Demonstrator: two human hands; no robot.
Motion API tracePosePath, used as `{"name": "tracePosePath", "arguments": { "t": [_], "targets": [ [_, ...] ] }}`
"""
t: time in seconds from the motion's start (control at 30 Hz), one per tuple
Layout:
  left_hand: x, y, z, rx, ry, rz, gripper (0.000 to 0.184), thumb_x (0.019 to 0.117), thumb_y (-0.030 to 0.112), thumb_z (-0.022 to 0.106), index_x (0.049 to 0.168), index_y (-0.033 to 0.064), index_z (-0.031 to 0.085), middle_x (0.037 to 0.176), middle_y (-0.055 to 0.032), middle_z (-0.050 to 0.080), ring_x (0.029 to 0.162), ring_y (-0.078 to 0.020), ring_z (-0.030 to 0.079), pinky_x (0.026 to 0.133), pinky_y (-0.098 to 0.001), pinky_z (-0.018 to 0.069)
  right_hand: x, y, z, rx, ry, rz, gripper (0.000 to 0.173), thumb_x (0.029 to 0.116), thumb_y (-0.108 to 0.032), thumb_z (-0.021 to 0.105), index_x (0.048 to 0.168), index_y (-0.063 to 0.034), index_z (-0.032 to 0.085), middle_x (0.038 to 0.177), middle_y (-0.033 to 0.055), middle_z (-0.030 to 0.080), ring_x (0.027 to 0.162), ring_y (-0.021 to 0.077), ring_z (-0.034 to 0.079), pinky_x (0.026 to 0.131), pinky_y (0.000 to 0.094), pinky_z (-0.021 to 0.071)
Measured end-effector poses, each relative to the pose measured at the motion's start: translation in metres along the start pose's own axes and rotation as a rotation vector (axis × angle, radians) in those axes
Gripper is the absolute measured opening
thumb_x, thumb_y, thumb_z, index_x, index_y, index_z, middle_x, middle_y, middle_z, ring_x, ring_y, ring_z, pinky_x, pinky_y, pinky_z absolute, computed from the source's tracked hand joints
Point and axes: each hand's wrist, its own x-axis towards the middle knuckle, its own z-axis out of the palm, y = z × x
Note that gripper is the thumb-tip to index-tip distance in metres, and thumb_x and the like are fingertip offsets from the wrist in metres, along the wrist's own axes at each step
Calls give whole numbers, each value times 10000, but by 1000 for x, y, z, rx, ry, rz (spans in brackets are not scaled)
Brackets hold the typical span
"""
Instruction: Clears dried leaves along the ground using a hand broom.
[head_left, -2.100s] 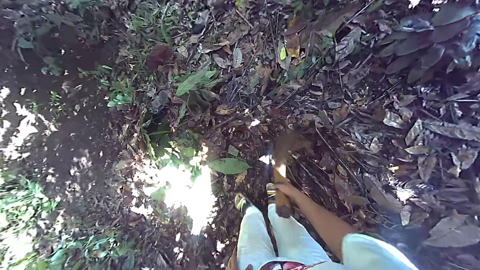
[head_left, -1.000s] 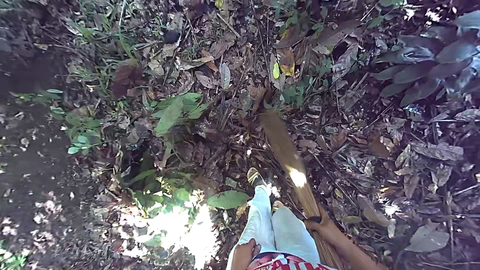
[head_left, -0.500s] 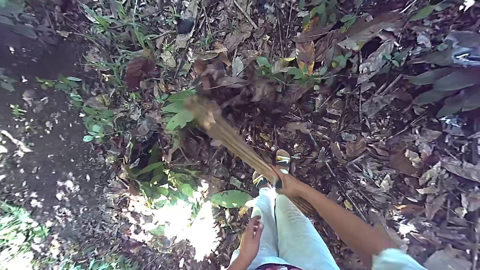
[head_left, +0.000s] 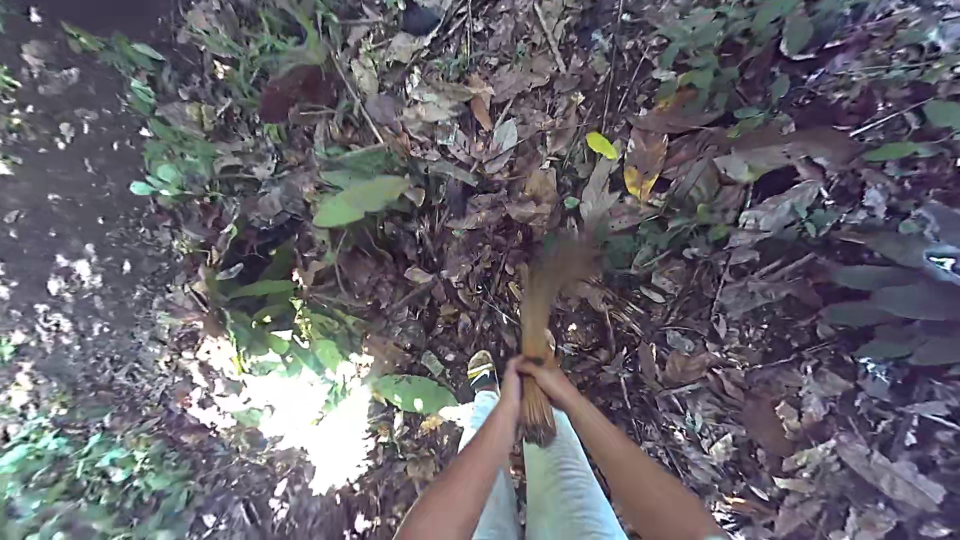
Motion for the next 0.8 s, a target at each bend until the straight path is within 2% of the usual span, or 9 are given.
{"name": "tracePosePath", "arguments": {
  "t": [0.07,0.17,0.23,0.3,0.43,0.53,0.63,0.7,0.8],
  "targets": [
    [14,13,-1,-204,127,172,433,1108,293,225,1251,16,525,957,-90,650,834,-141,648,752,-344,558,28,-28,13,-174,-235,-15,1038,857,-97,753,1627,-60,58,1481,254,463,1273,288,565,1049,436,492],
    [1,14,16,-447,241,308,564,1082,477,179,1312,68,492,1051,-90,646,916,-150,650,798,-372,558,28,-56,15,-509,-538,-131,1045,847,-156,775,1651,-140,108,1572,214,404,1400,292,477,1147,474,406],
    [-26,5,18,-472,240,227,705,1047,624,139,1354,96,489,1113,-96,660,967,-170,653,823,-399,555,-2,-56,5,-582,-590,-186,1036,835,-173,787,1655,-212,155,1569,187,431,1392,313,491,1134,539,407],
    [-60,-11,15,-315,178,94,701,1066,589,119,1358,66,483,1095,-100,671,953,-164,662,820,-378,563,-50,-30,-12,-385,-451,-162,1050,799,-190,794,1646,-152,175,1512,191,494,1334,277,548,1110,488,454],
    [-97,-48,7,5,-76,-281,492,1115,393,252,1287,48,558,1002,-84,694,892,-146,680,807,-346,570,-144,38,-12,75,226,-37,1100,769,-144,760,1629,-64,80,1426,270,500,1177,256,617,961,419,539],
    [-74,-48,-2,189,-204,-422,421,1102,359,333,1248,48,577,1014,-89,681,900,-150,663,817,-362,558,-126,64,-4,200,393,3,1051,847,-74,727,1614,-37,10,1432,291,456,1187,288,588,971,434,524],
    [-33,-22,-15,112,-13,-155,366,1099,268,319,1224,16,553,946,-86,642,821,-132,631,748,-335,546,-48,44,5,18,68,9,906,913,-62,699,1588,18,102,1396,276,518,1218,286,596,1028,427,511],
    [1,3,-18,-72,115,89,355,1091,232,307,1233,3,538,936,-91,641,810,-135,639,731,-324,552,8,9,18,-156,-175,-28,1001,901,-100,715,1627,-39,29,1512,273,434,1316,306,544,1084,442,472],
    [31,22,-10,-291,171,275,468,1118,357,261,1345,30,508,1098,-143,648,953,-195,645,840,-393,544,42,-28,27,-366,-313,-140,999,897,-167,759,1651,-169,103,1478,243,497,1301,317,559,1087,484,460]
  ]
}}
